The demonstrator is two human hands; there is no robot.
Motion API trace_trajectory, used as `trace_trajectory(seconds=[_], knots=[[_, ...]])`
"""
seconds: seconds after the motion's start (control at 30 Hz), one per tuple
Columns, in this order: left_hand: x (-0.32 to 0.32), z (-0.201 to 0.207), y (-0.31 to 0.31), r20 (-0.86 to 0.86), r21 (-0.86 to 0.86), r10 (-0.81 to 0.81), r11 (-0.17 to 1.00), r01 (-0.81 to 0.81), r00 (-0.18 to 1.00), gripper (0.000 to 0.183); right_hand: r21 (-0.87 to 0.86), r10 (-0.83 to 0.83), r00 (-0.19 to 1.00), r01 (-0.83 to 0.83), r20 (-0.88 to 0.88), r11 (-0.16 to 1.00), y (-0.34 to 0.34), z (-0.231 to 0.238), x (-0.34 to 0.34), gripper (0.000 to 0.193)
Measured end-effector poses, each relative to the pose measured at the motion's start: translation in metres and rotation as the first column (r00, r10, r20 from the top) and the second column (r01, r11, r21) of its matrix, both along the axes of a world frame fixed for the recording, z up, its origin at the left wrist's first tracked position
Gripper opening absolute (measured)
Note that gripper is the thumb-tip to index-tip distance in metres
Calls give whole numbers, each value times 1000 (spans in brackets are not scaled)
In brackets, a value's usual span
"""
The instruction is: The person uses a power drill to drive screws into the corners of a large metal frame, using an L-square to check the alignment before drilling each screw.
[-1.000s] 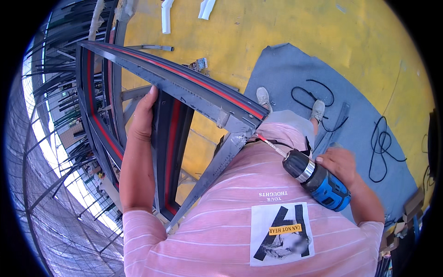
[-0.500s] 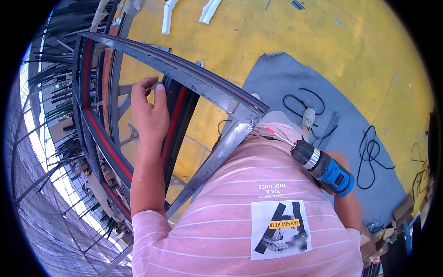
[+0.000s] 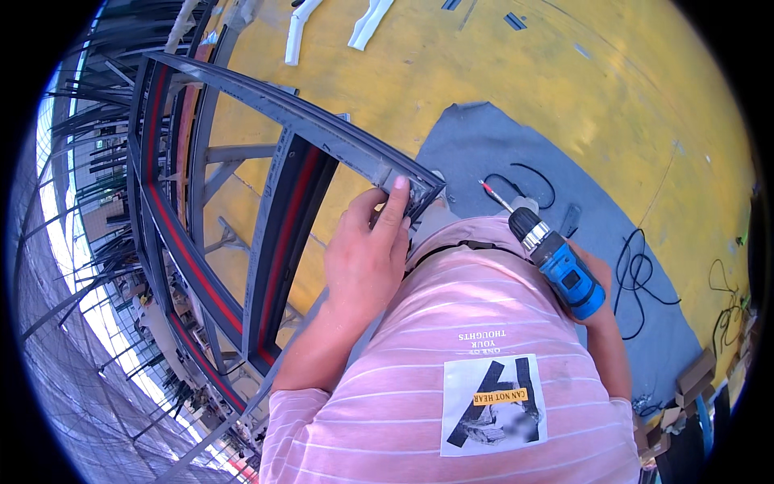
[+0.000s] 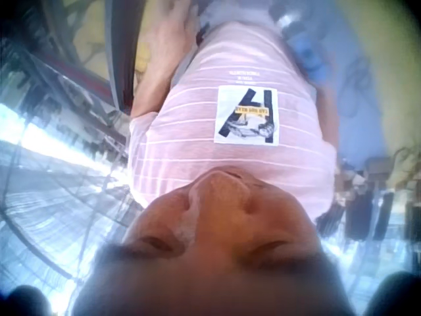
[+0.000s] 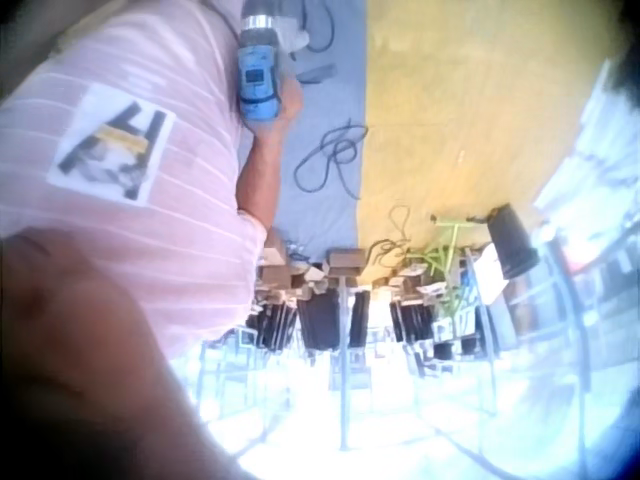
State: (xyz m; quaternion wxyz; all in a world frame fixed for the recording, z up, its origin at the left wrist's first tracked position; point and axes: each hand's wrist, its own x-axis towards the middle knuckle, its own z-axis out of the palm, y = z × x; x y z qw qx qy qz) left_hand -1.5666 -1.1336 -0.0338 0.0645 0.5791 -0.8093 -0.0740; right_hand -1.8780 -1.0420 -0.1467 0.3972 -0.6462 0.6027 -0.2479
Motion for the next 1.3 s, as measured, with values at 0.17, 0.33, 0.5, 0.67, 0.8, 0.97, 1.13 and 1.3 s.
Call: trace_trajectory(seconds=[0.17,0.33,0.5,0.67,0.8,0.97,1.13,1.3], knots=[[-17,-18,12,-51,-192,211,957,-217,976,48,49,192,980,-195,55,980,-34,10,-21,60],[-40,-24,4,-24,-70,579,812,-579,815,57,53,320,936,-331,147,942,-60,20,-38,63],[-36,-24,0,105,-48,484,875,-482,869,50,160,318,921,-357,227,920,-85,17,-38,59],[-33,-17,4,158,34,436,894,-446,886,43,516,257,962,-269,97,813,-131,36,-23,56],[-32,-15,-2,11,22,406,913,-406,914,38,344,492,871,-466,16,815,-164,51,-29,47],[-21,-15,-3,-162,36,360,933,-359,919,40,214,699,711,-672,-83,709,-219,40,-41,56],[-33,-12,-2,-170,-35,476,872,-489,863,38,49,817,564,-826,122,562,-285,28,-31,63],[-66,-11,5,-173,-24,725,674,-738,667,35,-2,850,381,-912,365,410,-328,8,-28,59]])
